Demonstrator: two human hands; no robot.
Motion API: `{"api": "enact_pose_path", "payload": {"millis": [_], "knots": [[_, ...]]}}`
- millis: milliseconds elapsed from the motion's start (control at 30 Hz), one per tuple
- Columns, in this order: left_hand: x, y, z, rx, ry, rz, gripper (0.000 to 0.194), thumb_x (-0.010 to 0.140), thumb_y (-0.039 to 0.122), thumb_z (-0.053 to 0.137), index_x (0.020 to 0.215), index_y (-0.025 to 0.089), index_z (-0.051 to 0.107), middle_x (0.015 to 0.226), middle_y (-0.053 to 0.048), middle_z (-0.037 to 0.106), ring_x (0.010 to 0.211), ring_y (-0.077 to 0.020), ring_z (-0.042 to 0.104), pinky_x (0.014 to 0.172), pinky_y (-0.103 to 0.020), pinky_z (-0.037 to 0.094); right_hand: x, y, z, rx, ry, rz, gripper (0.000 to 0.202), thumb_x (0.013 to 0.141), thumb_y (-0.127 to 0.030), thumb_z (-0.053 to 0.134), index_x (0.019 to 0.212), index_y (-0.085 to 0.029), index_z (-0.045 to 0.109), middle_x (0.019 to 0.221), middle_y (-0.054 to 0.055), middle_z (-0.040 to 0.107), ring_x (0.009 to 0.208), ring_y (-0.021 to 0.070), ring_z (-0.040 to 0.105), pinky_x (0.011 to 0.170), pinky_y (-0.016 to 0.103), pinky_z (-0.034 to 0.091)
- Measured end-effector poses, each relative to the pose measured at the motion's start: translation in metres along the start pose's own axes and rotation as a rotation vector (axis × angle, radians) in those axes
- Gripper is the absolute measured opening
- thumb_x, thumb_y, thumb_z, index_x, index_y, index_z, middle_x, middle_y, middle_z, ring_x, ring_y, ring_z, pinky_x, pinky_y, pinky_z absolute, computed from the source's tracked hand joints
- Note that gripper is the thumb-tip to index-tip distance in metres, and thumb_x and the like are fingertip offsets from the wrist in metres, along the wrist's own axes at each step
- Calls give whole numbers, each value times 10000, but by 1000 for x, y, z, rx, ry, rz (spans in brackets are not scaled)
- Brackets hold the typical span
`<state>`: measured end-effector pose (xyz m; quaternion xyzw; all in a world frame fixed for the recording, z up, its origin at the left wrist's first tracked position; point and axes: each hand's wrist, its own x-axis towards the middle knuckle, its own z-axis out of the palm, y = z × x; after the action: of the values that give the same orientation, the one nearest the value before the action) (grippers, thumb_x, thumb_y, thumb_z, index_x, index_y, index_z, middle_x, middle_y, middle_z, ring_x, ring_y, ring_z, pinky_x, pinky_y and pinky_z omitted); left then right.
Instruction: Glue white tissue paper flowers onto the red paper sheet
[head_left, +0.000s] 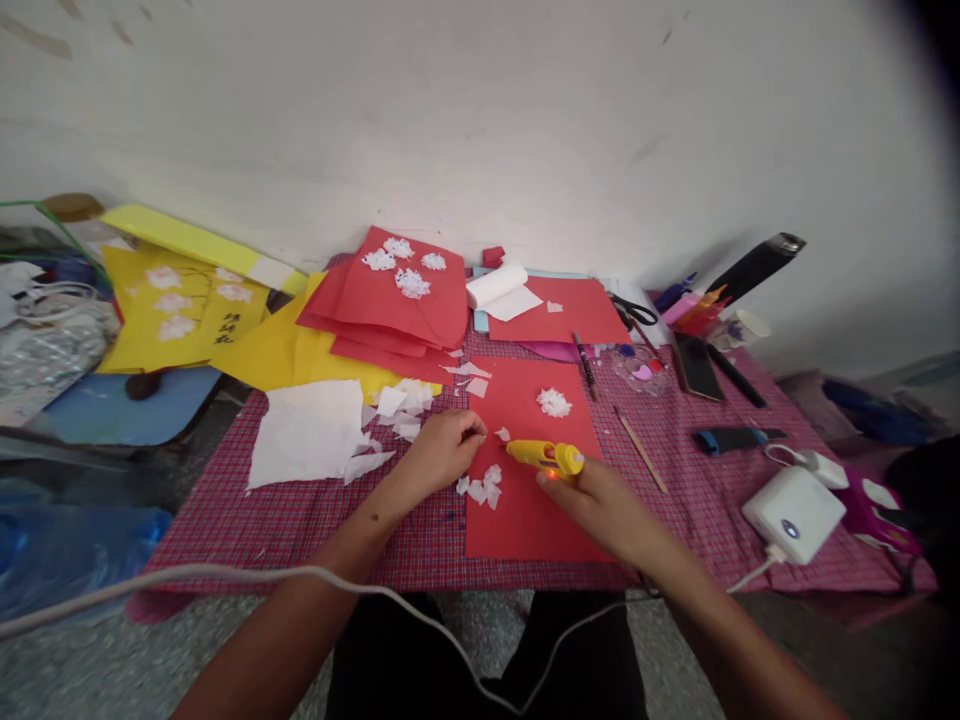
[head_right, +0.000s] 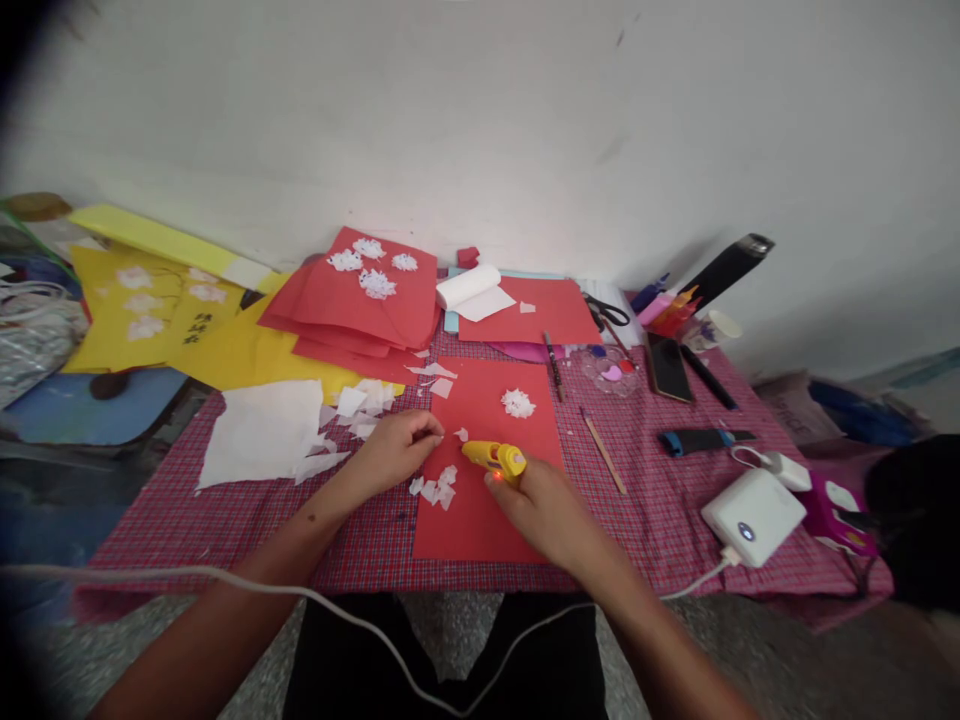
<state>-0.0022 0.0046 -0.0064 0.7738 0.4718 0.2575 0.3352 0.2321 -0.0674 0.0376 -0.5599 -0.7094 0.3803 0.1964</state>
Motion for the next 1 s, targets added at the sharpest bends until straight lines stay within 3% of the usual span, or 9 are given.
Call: {"api": "enact_pose_path", "payload": {"millis": [1000], "knots": [[1,-3,3,-3,13,7,108,852,133,563,815,188,648,825,-7,687,790,-162,621,717,-281,428,0,4,-16,-93,-12,93,404,983,-355,503,1355,-277,640,1262,60,719,1105,312,689,922,436,535]]}}
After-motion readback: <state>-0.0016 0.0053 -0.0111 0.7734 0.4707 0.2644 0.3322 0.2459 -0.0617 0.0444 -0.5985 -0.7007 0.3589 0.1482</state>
